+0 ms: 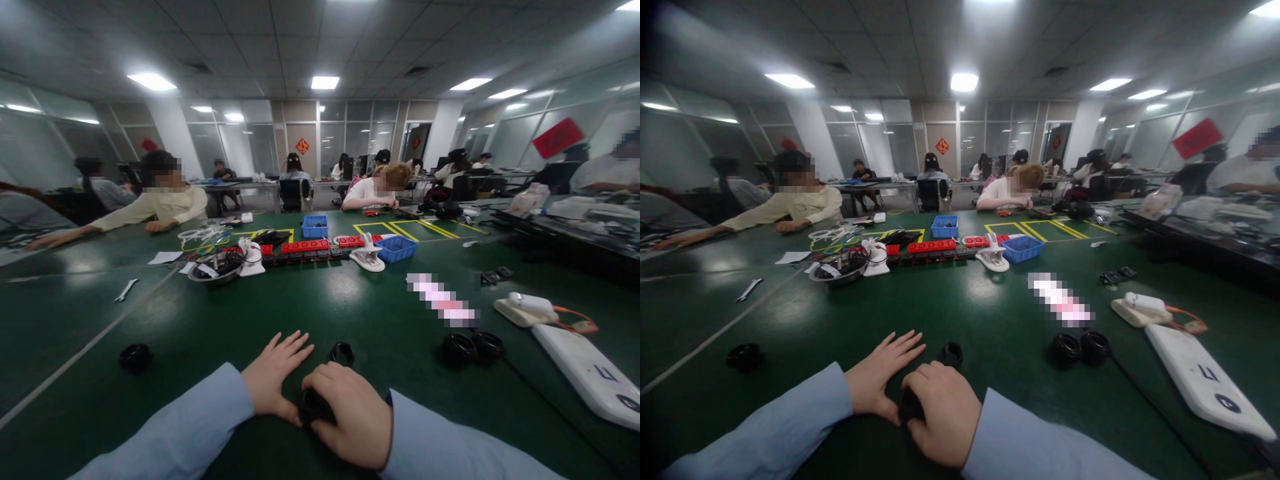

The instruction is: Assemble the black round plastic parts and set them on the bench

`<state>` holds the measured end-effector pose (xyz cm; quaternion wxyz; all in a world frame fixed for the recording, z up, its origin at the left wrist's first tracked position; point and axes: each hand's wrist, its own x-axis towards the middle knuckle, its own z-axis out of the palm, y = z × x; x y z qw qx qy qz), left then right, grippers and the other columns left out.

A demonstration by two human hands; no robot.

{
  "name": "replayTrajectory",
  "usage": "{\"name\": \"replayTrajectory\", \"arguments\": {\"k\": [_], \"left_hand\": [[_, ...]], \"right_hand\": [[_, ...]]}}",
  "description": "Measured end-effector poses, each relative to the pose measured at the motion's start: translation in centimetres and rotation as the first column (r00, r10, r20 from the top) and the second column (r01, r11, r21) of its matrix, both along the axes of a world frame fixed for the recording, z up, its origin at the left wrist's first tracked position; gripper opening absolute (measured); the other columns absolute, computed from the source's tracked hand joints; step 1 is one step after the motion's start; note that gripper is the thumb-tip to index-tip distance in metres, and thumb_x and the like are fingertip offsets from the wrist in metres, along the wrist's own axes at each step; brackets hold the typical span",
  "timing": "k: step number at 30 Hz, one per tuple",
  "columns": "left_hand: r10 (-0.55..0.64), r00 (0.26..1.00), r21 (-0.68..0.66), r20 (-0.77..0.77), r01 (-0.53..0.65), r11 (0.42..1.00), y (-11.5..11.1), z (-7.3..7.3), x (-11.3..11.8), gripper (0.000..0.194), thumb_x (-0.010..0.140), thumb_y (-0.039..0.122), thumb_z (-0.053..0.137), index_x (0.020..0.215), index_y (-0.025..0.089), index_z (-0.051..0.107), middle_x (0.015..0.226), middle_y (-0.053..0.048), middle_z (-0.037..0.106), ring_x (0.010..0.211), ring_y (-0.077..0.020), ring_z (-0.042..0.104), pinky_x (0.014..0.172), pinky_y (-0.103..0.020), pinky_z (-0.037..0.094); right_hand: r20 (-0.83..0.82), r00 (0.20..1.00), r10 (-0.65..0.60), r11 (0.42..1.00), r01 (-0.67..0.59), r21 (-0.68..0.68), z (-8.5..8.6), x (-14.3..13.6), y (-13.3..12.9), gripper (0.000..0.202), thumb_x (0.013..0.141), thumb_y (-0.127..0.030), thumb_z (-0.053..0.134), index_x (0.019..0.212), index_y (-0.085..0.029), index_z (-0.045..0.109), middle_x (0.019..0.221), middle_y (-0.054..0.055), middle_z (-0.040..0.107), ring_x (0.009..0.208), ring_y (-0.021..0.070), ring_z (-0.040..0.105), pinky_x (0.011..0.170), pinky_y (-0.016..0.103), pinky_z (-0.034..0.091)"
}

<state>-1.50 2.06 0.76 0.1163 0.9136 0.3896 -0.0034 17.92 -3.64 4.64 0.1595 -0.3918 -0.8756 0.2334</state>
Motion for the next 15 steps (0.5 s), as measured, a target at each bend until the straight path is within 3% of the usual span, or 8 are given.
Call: {"name": "replayTrajectory", "arguments": {"k": [8, 15], "left_hand": [[-0.023, 0.999, -0.008, 0.032, 0.024, 1.000, 0.0, -0.1, -0.2, 0.103, 0.055, 0.069, 0.057, 0.135, 0.018, 0.018, 0.141, -0.013, 0.013, 0.128, -0.0328, 0.011, 0.100, -0.055, 0.005], [-0.005, 0.998, -0.026, 0.054, 0.007, 1.000, -0.1, -0.1, -0.3, 0.101, 0.056, 0.069, 0.057, 0.135, 0.021, 0.018, 0.142, -0.011, 0.013, 0.128, -0.0339, 0.012, 0.100, -0.056, 0.006]], "right_hand": [[0.104, 0.986, -0.133, 0.981, 0.146, -0.128, 0.7, 2.3, -1.9, 0.038, 0.059, -0.013, 0.056, 0.096, -0.021, 0.055, 0.098, 0.004, 0.057, 0.091, 0.0223, 0.049, 0.079, 0.033, 0.038], [0.155, 0.956, -0.249, 0.954, 0.270, -0.133, -0.2, 6.5, -3.5, 0.039, 0.059, -0.012, 0.056, 0.096, -0.025, 0.057, 0.099, 0.005, 0.058, 0.090, 0.0230, 0.054, 0.076, 0.033, 0.043]]}}
